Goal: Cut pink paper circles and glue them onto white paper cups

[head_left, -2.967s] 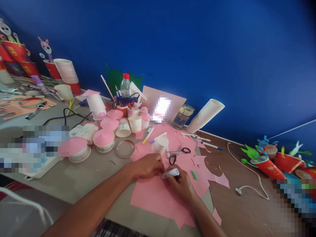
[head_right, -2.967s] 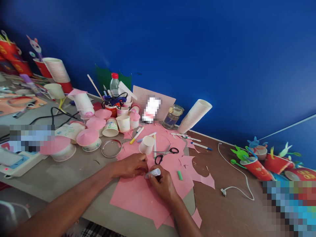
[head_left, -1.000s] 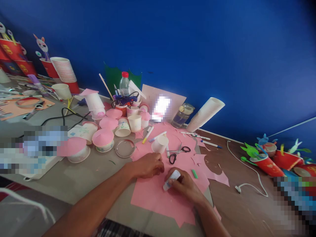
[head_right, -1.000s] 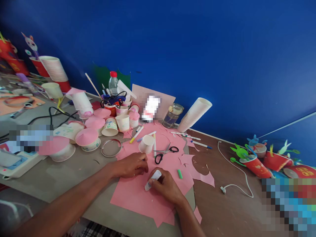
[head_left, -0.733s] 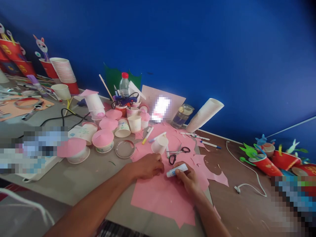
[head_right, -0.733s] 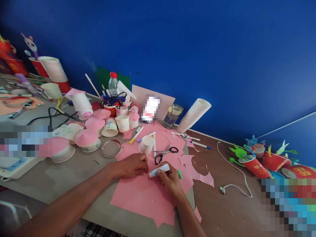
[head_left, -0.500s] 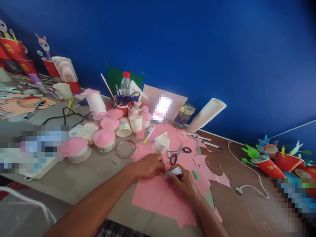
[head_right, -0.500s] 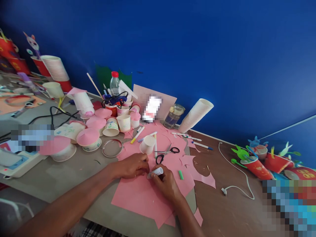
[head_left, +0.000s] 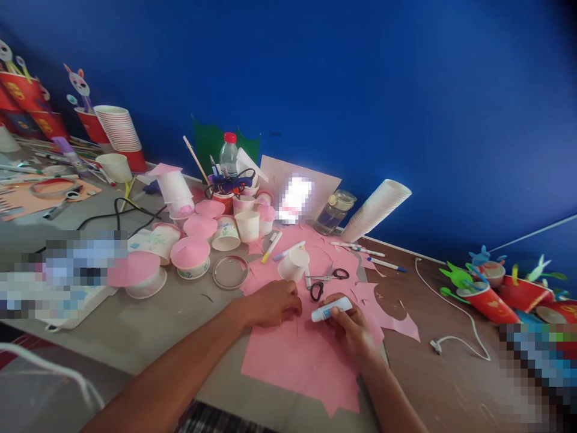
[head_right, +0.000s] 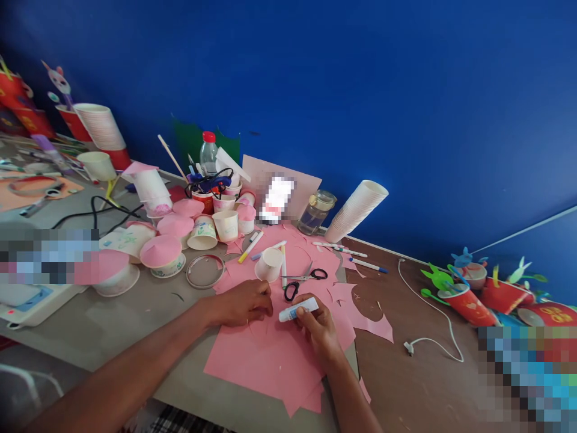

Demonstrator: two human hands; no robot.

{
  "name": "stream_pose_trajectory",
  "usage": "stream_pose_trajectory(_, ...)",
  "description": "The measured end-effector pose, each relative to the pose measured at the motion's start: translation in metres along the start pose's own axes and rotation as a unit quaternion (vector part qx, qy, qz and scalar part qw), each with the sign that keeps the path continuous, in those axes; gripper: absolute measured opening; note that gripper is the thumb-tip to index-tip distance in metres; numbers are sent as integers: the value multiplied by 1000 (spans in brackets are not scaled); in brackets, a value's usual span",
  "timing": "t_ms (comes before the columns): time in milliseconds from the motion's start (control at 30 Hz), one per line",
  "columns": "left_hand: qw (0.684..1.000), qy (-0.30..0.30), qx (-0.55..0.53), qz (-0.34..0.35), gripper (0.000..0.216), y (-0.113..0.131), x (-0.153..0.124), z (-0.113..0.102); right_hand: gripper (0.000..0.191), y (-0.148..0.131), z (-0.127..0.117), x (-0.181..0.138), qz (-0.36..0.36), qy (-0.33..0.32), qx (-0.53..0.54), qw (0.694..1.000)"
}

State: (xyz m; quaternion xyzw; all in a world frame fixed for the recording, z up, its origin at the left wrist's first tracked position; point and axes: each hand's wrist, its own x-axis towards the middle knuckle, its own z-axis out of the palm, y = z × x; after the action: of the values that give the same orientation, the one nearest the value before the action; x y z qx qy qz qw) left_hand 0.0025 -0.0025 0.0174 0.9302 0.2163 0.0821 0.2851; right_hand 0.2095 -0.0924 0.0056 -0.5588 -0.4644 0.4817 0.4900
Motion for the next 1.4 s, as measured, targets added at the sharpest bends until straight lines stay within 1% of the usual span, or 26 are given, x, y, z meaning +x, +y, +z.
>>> stream_pose_trajectory(67, 1000, 2, -1, 5, 12, 0, 0, 0, 26, 0, 4, 1, 3, -3, -69, 998)
stream_pose_trajectory(167, 1000, 1, 1, 12, 12, 0, -1, 0, 20, -3, 12, 1, -12, -20, -180, 983)
stream_pose_trajectory(233, 1000, 4, 5, 12, 11, -1, 0, 1, 16, -5, 15, 0, -26, -31, -217, 975)
stream_pose_trajectory(300, 1000, 8, 11, 16, 10, -2, 0, 2, 13, -7, 17, -1, -34, -54, -228, 972)
stream_pose_trajectory(500, 1000, 6, 17, 23, 10, -3, 0, 3, 11, -16, 17, -7, -22, -136, -220, 966)
stream_pose_trajectory(567, 1000, 4, 16, 17, 10, -3, 0, 3, 10, -16, 12, -8, -14, -149, -182, 972)
stream_pose_trajectory(633, 1000, 2, 13, 8, 11, -2, 0, 2, 16, -13, 5, -8, -5, -129, -94, 987)
stream_pose_trajectory(700, 1000, -1, 12, 3, 12, -2, 0, 2, 24, -8, -1, -5, -2, -70, -6, 997)
stream_pose_trajectory(733, 1000, -3, 12, 2, 12, -1, 0, 1, 27, -6, -3, -4, -2, -38, 14, 999)
stream_pose_trajectory(767, 1000, -4, 14, 2, 12, -1, 0, 1, 29, -3, -4, -3, -2, -12, 13, 1000)
stream_pose_trajectory(833, 1000, -5, 13, 2, 12, 1, 0, 0, 28, -1, -2, -1, 1, 9, -46, 999)
stream_pose_trajectory(933, 1000, -5, 10, 0, 12, 2, 0, -1, 21, -2, 7, 0, -7, -10, -172, 985)
stream_pose_trajectory(1033, 1000, -3, 15, 6, 11, 1, 0, 0, 15, -6, 14, 0, -22, -28, -233, 972)
stream_pose_trajectory(1200, 1000, 9, 21, 21, 10, -3, 0, 3, 12, -14, 17, -6, -13, -110, -220, 969)
stream_pose_trajectory(1267, 999, 7, 27, 19, 11, -3, 0, 4, 11, -17, 16, -9, -11, -133, -211, 968)
stream_pose_trajectory(1333, 999, 6, 32, 15, 11, -3, 0, 3, 12, -17, 12, -11, -7, -147, -173, 974)
stream_pose_trajectory(1367, 999, 5, 31, 12, 12, -3, 0, 3, 15, -16, 9, -11, -5, -142, -134, 981)
stream_pose_trajectory(1400, 1000, 2, 30, 9, 13, -3, 0, 3, 19, -14, 6, -10, -5, -123, -86, 989)
